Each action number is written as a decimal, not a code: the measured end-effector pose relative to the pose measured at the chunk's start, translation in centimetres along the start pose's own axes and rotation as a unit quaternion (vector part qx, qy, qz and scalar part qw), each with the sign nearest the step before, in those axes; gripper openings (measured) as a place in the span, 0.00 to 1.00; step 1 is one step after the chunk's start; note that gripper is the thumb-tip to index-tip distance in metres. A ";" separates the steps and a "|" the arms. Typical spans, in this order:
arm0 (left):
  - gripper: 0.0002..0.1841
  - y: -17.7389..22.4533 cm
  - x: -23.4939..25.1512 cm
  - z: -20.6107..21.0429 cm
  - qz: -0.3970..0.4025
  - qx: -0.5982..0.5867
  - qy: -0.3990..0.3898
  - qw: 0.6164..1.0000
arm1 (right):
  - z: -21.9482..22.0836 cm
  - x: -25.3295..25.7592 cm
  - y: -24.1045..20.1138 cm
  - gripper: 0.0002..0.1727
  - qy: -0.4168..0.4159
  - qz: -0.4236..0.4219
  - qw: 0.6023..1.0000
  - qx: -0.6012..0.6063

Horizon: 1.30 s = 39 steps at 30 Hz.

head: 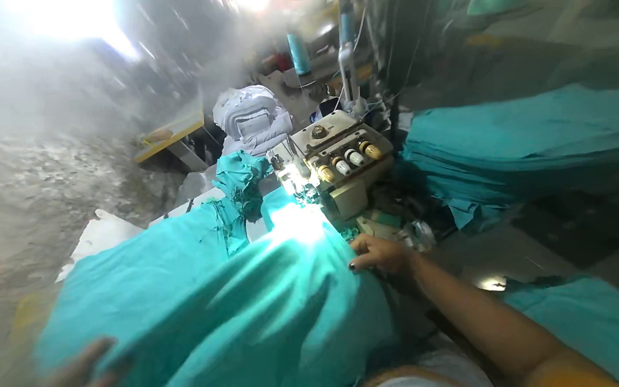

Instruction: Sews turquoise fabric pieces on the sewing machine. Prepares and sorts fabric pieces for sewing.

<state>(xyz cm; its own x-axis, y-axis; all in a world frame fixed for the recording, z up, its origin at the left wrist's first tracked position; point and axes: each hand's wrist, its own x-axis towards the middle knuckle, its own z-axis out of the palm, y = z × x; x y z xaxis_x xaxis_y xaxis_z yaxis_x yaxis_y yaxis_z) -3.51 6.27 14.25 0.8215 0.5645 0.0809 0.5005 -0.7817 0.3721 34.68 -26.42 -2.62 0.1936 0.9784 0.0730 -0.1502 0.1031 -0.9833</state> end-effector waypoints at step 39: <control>0.25 21.2 1.6 31.4 0.111 -0.309 0.067 0.942 | 10.8 -8.5 6.6 0.08 0.266 0.022 0.914 -0.305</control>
<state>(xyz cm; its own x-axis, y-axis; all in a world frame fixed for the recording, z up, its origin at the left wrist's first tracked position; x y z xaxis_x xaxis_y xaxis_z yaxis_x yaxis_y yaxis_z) 16.99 -17.70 -6.83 0.8240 0.4664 0.3216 0.0311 -0.6042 0.7962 21.55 -32.07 -7.95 0.6690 0.7365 0.0997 0.3685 -0.2122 -0.9051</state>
